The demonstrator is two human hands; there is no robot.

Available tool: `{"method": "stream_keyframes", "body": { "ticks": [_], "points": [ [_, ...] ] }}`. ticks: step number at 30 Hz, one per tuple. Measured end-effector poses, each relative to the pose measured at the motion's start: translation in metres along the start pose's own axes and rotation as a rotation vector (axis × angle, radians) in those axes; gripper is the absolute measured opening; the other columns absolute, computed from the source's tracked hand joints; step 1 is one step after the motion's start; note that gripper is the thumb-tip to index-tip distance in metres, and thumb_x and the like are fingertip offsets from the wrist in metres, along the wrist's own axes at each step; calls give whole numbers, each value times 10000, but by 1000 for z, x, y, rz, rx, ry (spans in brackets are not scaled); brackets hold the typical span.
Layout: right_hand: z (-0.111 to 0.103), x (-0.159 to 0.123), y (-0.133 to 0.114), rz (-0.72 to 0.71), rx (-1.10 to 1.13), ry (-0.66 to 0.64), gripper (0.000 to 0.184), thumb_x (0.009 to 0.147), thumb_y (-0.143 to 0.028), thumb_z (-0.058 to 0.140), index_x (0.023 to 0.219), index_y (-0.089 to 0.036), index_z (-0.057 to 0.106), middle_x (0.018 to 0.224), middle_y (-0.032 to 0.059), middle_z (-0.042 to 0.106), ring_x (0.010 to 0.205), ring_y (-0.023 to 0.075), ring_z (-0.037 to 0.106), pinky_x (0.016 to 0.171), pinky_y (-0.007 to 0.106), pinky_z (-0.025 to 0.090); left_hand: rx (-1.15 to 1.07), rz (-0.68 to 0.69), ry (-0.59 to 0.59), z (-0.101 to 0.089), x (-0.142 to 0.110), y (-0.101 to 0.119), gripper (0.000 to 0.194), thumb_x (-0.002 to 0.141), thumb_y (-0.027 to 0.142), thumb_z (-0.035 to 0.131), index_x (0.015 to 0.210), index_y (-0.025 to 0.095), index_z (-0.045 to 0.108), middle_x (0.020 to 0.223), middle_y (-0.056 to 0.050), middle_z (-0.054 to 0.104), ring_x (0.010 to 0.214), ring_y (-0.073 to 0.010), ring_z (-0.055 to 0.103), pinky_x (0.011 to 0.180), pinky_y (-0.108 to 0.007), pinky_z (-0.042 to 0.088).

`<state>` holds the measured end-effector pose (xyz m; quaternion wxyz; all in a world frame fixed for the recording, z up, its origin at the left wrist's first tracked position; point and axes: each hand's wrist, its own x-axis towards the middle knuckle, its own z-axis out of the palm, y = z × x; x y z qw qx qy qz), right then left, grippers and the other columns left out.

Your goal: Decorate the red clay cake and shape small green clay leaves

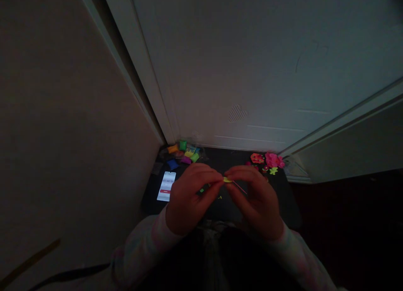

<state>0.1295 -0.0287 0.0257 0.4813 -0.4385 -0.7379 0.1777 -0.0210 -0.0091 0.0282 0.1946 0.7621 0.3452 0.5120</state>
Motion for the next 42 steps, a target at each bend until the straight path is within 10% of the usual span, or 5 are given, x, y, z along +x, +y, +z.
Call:
{"method": "stream_keyframes", "body": {
  "ticks": [42],
  "points": [
    [3,-2,6,-208,-200,93,392,688,-72,576,1035,-235,495,902,44,590,836,175,532,725,371,428,273,227,161,4,-6,-7,246,629,49,645,846,161,612,780,-18,660,785,-134,543,687,-274,491]
  ]
}}
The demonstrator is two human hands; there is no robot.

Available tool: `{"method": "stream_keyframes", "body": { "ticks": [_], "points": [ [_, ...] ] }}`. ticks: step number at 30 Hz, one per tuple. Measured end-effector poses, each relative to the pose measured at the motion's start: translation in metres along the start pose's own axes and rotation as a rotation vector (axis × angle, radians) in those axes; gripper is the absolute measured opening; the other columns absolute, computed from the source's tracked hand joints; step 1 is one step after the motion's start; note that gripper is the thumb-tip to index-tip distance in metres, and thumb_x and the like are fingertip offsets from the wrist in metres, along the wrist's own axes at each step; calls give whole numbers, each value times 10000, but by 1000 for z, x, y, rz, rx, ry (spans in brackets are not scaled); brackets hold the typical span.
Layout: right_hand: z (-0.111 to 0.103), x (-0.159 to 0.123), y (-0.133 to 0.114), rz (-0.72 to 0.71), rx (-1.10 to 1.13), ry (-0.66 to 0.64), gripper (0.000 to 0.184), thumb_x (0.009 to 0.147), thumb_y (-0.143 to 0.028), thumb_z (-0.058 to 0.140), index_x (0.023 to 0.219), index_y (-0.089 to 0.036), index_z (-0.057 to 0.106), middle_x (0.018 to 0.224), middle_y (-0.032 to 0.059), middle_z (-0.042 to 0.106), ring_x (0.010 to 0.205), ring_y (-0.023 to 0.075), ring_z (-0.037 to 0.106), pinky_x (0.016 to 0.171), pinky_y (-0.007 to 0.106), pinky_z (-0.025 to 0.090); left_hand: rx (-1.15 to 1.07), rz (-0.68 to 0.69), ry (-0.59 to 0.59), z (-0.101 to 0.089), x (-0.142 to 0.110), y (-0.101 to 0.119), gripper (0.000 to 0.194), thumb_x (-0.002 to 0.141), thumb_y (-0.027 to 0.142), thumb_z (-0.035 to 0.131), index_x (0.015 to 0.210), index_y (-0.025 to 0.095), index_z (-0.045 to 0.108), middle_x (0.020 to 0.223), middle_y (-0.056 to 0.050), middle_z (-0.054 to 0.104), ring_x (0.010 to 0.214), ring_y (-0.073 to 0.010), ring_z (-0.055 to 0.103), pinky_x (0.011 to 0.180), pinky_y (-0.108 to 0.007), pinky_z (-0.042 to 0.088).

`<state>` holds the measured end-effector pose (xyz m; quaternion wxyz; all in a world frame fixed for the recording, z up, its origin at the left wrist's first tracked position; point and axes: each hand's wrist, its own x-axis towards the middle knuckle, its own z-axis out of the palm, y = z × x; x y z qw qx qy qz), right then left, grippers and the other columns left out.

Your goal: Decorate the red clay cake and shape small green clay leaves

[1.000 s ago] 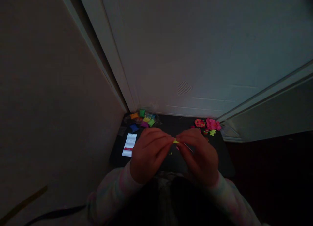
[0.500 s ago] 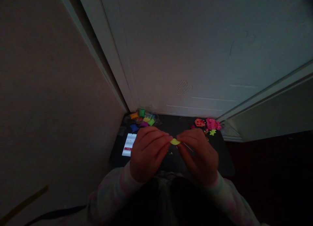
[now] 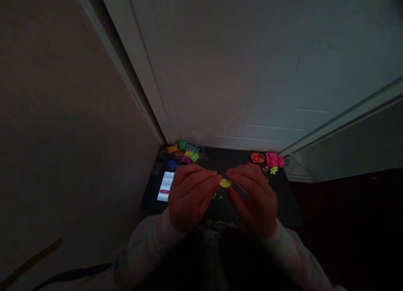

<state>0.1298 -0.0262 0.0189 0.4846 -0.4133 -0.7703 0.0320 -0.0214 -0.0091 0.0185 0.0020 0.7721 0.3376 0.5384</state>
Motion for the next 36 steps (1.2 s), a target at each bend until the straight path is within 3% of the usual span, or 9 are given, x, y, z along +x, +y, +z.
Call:
{"method": "stream_keyframes", "body": {
  "ticks": [8,14,18,22,26,32,36],
  "points": [
    [0,1,0,9,-22,-7,287,706,-78,553,945,-234,533,866,35,597,814,171,544,720,379,426,-8,27,-101,-3,2,2,278,641,66,637,902,153,598,838,-31,654,828,-141,538,735,-291,484],
    [10,1,-2,208,40,21,221,747,-124,529,940,-230,543,863,31,610,831,157,547,726,334,446,19,-143,-42,4,3,3,133,674,120,622,802,153,610,744,-18,632,740,-123,555,703,-281,484],
    [13,0,3,321,50,22,167,756,-197,540,916,-241,558,865,23,617,837,161,554,737,332,453,11,-273,-71,6,2,-1,85,702,159,603,785,162,618,735,-21,614,729,-122,560,672,-271,483],
    [12,0,6,310,12,2,151,756,-200,542,904,-226,562,866,31,613,844,160,549,749,339,450,-12,-300,-105,6,1,-5,72,708,171,601,773,159,628,734,-25,613,731,-116,560,666,-255,480],
    [11,0,8,247,-63,-16,127,748,-183,549,868,-213,579,855,40,603,831,164,540,735,349,447,36,-215,-81,8,0,-7,87,694,166,613,778,157,634,717,-25,611,722,-124,552,668,-270,479],
    [10,-2,7,126,-115,67,196,717,-134,570,889,-228,581,801,27,599,786,162,530,692,338,443,120,-113,-19,6,0,-7,128,668,141,627,792,174,628,723,-22,617,741,-152,539,702,-325,477],
    [13,0,4,214,-53,107,146,717,-149,576,843,-221,585,783,23,599,772,156,533,698,329,434,102,-193,-21,9,0,-5,104,664,155,635,767,169,631,716,-23,613,734,-146,544,694,-310,475]
  ]
}}
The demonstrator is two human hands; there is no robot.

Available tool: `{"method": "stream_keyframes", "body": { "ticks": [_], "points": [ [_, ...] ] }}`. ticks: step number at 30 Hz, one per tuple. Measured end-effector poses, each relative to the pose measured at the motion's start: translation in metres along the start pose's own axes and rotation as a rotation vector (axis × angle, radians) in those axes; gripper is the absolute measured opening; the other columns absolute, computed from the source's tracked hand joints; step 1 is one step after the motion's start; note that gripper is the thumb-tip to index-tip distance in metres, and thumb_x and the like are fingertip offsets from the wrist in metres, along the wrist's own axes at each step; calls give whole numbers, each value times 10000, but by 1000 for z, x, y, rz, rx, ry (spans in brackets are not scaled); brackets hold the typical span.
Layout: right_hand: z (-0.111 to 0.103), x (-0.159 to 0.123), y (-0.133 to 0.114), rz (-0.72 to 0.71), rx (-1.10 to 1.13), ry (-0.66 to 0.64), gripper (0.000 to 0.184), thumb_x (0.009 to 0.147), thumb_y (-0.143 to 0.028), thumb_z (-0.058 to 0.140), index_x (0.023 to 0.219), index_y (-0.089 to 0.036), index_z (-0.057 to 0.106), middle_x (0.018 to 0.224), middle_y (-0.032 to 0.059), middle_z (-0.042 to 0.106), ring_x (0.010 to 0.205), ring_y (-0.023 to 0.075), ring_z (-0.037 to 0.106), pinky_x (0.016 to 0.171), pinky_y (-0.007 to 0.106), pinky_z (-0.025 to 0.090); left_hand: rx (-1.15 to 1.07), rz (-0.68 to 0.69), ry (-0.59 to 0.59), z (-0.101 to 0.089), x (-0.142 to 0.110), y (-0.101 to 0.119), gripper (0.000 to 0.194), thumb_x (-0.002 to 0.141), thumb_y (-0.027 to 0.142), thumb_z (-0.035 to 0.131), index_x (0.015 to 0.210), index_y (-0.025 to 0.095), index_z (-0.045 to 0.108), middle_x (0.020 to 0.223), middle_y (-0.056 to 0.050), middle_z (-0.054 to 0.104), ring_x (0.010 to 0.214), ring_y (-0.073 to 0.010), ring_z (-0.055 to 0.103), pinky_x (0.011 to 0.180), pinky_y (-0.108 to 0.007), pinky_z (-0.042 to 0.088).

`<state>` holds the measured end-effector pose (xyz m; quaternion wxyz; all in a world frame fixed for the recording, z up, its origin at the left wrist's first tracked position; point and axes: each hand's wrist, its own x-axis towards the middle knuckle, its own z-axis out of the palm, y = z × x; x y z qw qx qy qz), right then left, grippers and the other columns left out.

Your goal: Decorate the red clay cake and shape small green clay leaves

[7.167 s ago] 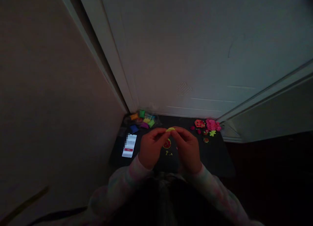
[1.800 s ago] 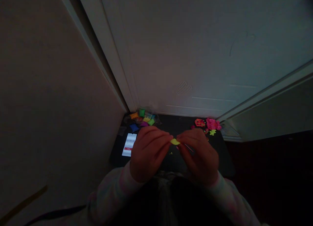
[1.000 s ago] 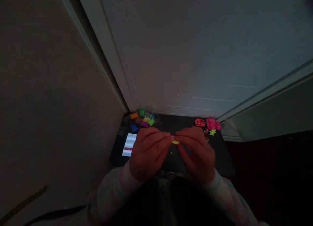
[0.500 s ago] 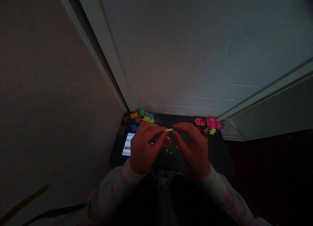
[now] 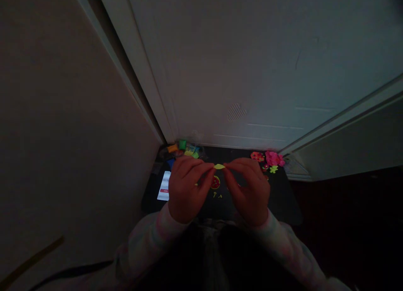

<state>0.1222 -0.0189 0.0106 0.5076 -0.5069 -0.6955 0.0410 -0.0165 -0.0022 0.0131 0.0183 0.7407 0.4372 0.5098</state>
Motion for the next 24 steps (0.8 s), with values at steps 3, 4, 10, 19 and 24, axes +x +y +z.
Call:
{"method": "stream_keyframes", "body": {
  "ticks": [3,4,10,19,24],
  "points": [
    [7,2,-2,241,171,-18,41,736,-195,562,771,-207,579,737,6,586,721,135,533,655,289,431,-118,-174,-36,7,0,-1,56,685,184,620,738,172,632,708,-9,613,706,-122,563,663,-273,480],
    [9,2,-2,332,247,-28,26,739,-212,559,755,-202,577,718,-1,580,696,126,532,634,275,430,-158,-231,-43,10,0,-2,46,687,191,619,727,172,632,704,-6,616,695,-117,570,657,-267,481],
    [21,3,2,698,592,-61,103,693,-289,600,721,-189,600,646,-30,594,604,100,531,567,234,423,-248,-419,-41,23,-2,-7,57,678,200,623,717,172,652,715,-9,644,694,-119,592,683,-277,484],
    [33,0,9,953,973,-15,117,633,-268,659,698,-174,631,659,-36,589,623,73,494,611,214,380,-257,-452,-33,28,-7,-12,74,684,190,608,728,161,660,732,-22,649,711,-123,588,699,-274,471],
    [33,1,3,1051,1136,-30,87,644,-254,638,675,-174,620,597,-49,529,556,54,441,534,199,342,-331,-568,-20,31,-9,-11,73,672,200,615,718,166,660,733,-17,645,715,-122,580,700,-259,458]
  ]
}}
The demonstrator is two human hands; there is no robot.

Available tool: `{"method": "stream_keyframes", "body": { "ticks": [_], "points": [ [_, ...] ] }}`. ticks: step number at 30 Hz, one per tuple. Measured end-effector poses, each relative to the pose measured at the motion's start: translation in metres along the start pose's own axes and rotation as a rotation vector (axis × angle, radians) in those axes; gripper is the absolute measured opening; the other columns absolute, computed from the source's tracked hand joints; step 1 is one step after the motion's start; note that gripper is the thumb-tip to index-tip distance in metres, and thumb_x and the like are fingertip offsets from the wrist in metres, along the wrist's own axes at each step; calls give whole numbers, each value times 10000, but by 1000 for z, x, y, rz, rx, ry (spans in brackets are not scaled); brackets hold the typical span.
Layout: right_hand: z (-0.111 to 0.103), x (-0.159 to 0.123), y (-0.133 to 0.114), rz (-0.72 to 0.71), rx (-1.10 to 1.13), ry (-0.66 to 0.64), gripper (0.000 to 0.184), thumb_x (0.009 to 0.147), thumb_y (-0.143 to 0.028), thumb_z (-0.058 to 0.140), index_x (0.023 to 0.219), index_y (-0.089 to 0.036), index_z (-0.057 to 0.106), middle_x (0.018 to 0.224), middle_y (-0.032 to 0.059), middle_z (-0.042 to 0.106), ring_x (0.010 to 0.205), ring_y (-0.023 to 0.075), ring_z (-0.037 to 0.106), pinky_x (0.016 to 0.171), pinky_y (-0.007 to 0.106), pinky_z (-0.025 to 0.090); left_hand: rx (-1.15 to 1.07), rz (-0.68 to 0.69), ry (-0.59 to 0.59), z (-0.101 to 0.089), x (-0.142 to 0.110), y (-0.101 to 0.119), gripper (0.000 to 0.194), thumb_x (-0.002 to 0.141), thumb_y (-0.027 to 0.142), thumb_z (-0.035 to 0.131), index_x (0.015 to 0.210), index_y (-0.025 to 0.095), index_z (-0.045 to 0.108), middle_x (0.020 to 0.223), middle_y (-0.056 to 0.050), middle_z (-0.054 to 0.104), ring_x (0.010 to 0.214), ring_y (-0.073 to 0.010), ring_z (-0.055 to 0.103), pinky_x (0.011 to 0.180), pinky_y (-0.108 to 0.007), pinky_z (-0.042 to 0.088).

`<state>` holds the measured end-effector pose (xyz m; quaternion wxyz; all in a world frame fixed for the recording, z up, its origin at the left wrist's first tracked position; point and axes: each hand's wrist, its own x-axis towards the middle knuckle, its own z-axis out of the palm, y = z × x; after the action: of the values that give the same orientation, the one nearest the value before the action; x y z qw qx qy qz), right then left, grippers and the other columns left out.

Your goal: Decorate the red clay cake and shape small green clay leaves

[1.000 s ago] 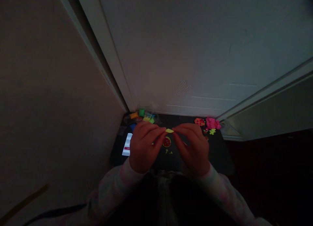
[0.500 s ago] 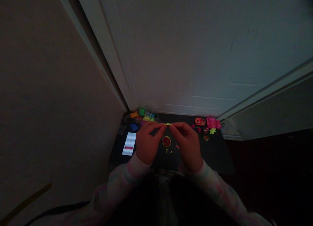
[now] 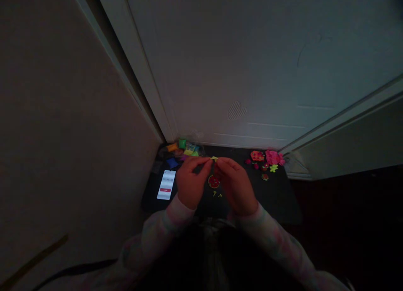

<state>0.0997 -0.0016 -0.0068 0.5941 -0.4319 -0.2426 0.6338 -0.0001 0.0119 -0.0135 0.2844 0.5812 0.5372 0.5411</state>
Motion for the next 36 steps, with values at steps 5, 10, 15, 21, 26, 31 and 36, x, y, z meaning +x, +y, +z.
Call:
{"method": "stream_keyframes", "body": {
  "ticks": [5,10,15,21,26,31,36],
  "points": [
    [2,0,0,43,54,-22,109,645,-276,620,665,-170,602,613,-37,527,561,66,446,517,215,335,-212,-256,-74,2,-1,2,90,663,221,616,720,183,674,737,-6,664,690,-121,594,666,-242,459],
    [5,1,2,22,57,16,119,623,-273,639,680,-173,607,576,-47,510,532,60,419,493,215,309,-364,-391,-55,5,-3,2,90,646,231,635,714,194,681,740,9,677,716,-114,600,711,-235,447],
    [6,1,5,-14,42,54,131,621,-285,646,691,-179,614,542,-59,497,503,56,400,479,220,297,-549,-481,-27,12,-6,-1,114,632,261,655,719,193,683,736,7,677,719,-110,594,712,-238,441],
    [8,0,6,-41,24,60,116,633,-271,643,708,-184,620,546,-62,507,497,54,406,474,218,295,-778,-554,1,18,-10,-6,121,611,233,675,722,183,678,730,4,672,719,-99,580,718,-237,430],
    [8,-1,6,-47,29,53,108,641,-271,642,703,-191,603,589,-59,533,519,58,433,488,216,312,-811,-588,14,19,-11,-4,142,607,236,673,733,171,675,736,-9,668,716,-102,576,712,-241,427],
    [7,-1,8,-77,19,47,88,646,-261,646,698,-202,607,623,-56,560,566,66,470,539,217,345,-808,-579,-4,18,-10,-5,168,587,238,685,740,172,671,731,-8,665,710,-106,580,718,-249,424],
    [6,-6,8,-182,-110,56,68,678,-250,620,738,-220,634,699,-44,615,633,78,521,608,229,396,-862,-579,-22,15,-7,-3,143,577,216,684,705,159,655,719,-4,651,708,-107,572,714,-248,420]
  ]
}}
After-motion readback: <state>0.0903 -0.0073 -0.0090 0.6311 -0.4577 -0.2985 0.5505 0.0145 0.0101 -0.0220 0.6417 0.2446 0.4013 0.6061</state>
